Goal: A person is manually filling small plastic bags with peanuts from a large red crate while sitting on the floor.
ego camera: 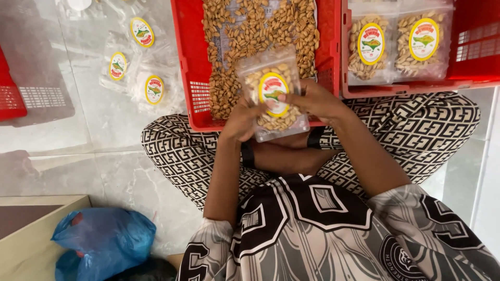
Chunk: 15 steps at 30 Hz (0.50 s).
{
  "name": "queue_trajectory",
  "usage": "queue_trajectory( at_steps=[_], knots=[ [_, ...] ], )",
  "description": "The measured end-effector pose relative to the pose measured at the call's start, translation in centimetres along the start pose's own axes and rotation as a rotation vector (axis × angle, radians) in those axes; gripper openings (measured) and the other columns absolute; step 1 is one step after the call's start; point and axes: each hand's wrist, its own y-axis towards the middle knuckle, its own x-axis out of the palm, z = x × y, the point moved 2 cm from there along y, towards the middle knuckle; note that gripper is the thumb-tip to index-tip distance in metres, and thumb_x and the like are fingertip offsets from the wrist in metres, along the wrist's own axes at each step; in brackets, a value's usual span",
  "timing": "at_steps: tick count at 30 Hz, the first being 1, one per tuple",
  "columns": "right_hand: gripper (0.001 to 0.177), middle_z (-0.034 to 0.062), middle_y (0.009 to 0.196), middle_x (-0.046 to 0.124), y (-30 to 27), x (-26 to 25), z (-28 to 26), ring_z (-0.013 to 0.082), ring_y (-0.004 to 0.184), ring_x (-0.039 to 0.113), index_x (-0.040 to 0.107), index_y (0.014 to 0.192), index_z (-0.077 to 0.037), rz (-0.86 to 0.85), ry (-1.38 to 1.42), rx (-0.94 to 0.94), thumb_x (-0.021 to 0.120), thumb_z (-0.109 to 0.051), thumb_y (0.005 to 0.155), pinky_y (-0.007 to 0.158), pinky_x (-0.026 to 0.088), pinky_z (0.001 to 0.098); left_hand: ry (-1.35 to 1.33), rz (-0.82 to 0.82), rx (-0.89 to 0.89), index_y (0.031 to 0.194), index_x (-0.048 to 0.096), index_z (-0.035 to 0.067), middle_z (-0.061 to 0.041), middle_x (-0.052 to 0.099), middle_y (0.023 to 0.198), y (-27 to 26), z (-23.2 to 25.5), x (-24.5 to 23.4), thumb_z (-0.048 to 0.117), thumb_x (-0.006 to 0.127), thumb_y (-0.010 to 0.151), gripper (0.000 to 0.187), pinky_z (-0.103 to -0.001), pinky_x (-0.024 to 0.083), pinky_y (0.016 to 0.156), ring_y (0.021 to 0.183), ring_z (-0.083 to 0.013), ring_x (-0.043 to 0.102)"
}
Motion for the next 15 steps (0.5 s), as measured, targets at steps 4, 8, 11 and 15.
queue_trajectory(
  at_steps=[4,8,11,15],
  knots=[
    [0.037,-0.0030,0.055,0.044,1.0,-1.4,3.2,0.0062,0.041,0.045,0.064,0.074,-0.007,0.121,-0.050,0.053,0.076,-0.033,0.098,0.038,0.037,0.0176,0.039,0.004,0.064,0.133,0.062,-0.001,-0.021,0.072,0.116,-0.2,0.5,1.8,-0.004,0.081,0.086,0.051,-0.051,0.063,0.086,0.099,-0.0325,0.074],
    [0.044,0.0001,0.060,0.050,0.8,0.0,0.9,0.0103,0.047,0.054,0.064,0.073,-0.008,0.227,0.036,0.093,0.068,-0.041,0.102,0.041,0.043,0.0204,0.027,0.127,0.036,0.130,0.061,-0.005,-0.025,0.073,0.110,-0.1,0.8,2.6,0.009,0.077,0.093,0.043,-0.051,0.064,0.081,0.094,-0.0338,0.075],
    [0.048,0.0016,0.062,0.055,0.9,0.2,0.8,0.0125,0.052,0.057,0.064,0.072,-0.008,0.249,0.028,0.088,0.063,-0.045,0.104,0.046,0.044,0.0216,0.014,0.240,-0.013,0.128,0.061,-0.006,-0.026,0.073,0.106,0.5,-0.1,1.2,0.022,0.074,0.097,0.044,-0.050,0.065,0.078,0.091,-0.0343,0.076],
    [0.018,-0.0033,0.072,0.059,0.8,-0.3,2.2,0.0046,0.059,0.057,0.070,0.090,-0.007,0.142,-0.005,0.114,0.065,-0.022,0.099,0.051,0.046,0.0183,-0.046,0.222,-0.057,0.135,0.054,-0.008,-0.030,0.065,0.119,0.1,1.0,1.6,0.033,0.058,0.105,0.051,-0.057,0.058,0.093,0.108,-0.0422,0.069]
  ],
)
